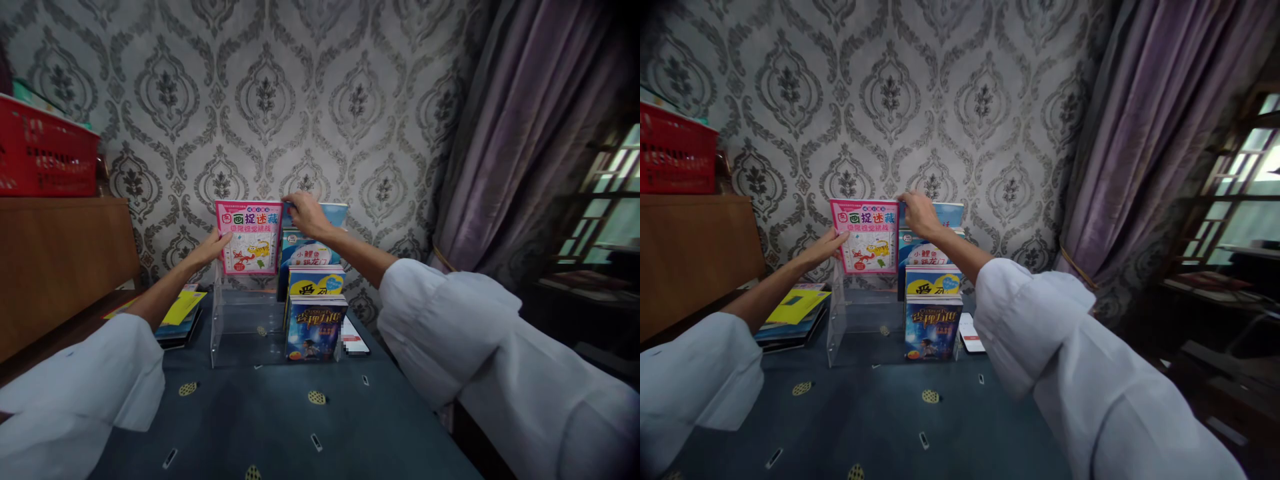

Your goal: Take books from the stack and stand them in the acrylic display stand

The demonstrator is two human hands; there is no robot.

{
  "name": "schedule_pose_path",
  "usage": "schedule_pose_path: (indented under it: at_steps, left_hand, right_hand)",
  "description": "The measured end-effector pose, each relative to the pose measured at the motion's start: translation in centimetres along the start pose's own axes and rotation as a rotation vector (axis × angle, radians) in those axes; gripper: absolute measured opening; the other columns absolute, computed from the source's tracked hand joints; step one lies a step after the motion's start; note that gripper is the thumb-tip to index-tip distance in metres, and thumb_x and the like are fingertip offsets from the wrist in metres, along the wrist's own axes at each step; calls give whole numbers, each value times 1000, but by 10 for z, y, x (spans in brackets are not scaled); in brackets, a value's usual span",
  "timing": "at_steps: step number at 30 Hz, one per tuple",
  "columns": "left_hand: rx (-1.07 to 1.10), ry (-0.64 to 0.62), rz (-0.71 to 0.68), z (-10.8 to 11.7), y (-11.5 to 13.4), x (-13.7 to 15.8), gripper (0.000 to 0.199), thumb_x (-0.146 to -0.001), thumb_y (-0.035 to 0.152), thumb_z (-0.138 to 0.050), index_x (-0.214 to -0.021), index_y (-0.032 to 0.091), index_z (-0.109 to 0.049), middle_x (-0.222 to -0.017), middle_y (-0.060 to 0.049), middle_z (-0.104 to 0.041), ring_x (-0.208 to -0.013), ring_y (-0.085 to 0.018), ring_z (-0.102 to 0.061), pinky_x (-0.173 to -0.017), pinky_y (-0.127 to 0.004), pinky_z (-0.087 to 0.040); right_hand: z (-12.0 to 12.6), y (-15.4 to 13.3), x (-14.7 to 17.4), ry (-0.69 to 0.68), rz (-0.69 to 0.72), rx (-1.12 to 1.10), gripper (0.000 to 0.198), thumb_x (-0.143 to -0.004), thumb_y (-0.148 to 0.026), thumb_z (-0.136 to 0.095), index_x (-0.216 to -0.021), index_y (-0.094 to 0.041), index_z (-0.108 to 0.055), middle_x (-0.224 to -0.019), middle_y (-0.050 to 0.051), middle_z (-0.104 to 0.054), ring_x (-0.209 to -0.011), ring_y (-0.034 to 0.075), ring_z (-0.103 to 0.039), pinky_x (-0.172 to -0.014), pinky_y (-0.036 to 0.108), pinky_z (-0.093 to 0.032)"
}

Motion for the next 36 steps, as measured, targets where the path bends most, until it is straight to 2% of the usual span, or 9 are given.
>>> schedule_pose_path:
  at_steps: [6, 9, 11, 16, 19, 24, 27, 32, 36]
  left_hand:
    - [-41, -18, -58, 1, 3, 3, 47, -88, 47, -66, -123, 17, -55, -110, -10, -67, -86, -19, -66, -52, -19, -50]
    - [-67, 1, -72, 0, 5, 4, 45, -91, 44, -63, -126, 18, -55, -111, -9, -67, -86, -18, -66, -50, -17, -49]
    - [-87, 22, -70, -1, 7, 3, 42, -92, 43, -61, -125, 17, -56, -106, -8, -69, -82, -18, -67, -48, -16, -48]
    - [-140, 28, -54, -7, 14, -1, 37, -93, 41, -59, -116, 14, -63, -79, -4, -68, -63, -17, -62, -43, -19, -44]
    - [-126, 50, -49, -8, 18, 0, 34, -93, 37, -58, -118, 13, -62, -79, -4, -68, -63, -15, -61, -44, -18, -44]
    - [-130, 44, -28, -9, 22, 5, 32, -97, 33, -52, -120, 13, -61, -80, -4, -68, -62, -15, -61, -44, -17, -44]
    - [-123, 69, 0, -7, 24, 5, 34, -98, 36, -50, -122, 14, -59, -80, -4, -67, -61, -15, -61, -44, -18, -44]
    - [-158, 150, 77, -5, 22, -4, 35, -100, 40, -47, -117, 13, -61, -76, -6, -66, -59, -19, -63, -46, -24, -46]
    - [-196, 201, 109, -4, 19, -14, 34, -100, 39, -45, -112, 13, -65, -70, -6, -64, -60, -23, -65, -51, -30, -49]
  right_hand:
    - [1, -7, 1, -8, 11, 0, 45, -85, -5, -45, -121, -17, -69, -118, 12, -72, -114, 32, -62, -103, 47, -47]
    - [2, -8, 2, -9, 15, 0, 46, -85, -8, -44, -123, -17, -69, -121, 12, -72, -117, 32, -62, -105, 48, -47]
    - [3, -9, 2, -10, 17, -7, 46, -86, -10, -44, -124, -18, -68, -123, 11, -72, -119, 32, -61, -106, 48, -47]
    - [5, -9, 1, -32, -13, -35, 48, -87, -10, -44, -130, -18, -64, -127, 10, -71, -121, 31, -61, -106, 47, -47]
    - [6, -10, -4, -49, -37, -18, 44, -90, -14, -44, -128, -19, -66, -126, 10, -72, -121, 29, -63, -105, 45, -48]
    - [2, -13, -21, -134, -110, 61, 37, -91, -17, -46, -114, -17, -75, -117, 13, -75, -116, 32, -65, -101, 45, -49]
    - [-3, -10, -31, -154, -179, 64, 39, -86, -13, -49, -116, -18, -73, -118, 12, -75, -114, 32, -66, -98, 45, -50]
    - [-13, 1, -43, -144, -244, 9, 40, -80, -11, -54, -115, -18, -71, -121, 11, -71, -112, 30, -64, -98, 46, -51]
    - [-19, 9, -52, -85, -293, -88, 38, -80, -14, -56, -114, -19, -72, -117, 11, -71, -111, 30, -63, -97, 50, -52]
Point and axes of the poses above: each hand's wrist, its own x-axis away from the middle knuckle, its own z-axis out of the back of the hand, y = z × x, the point moved 5 cm from there along -x, towards the middle knuckle
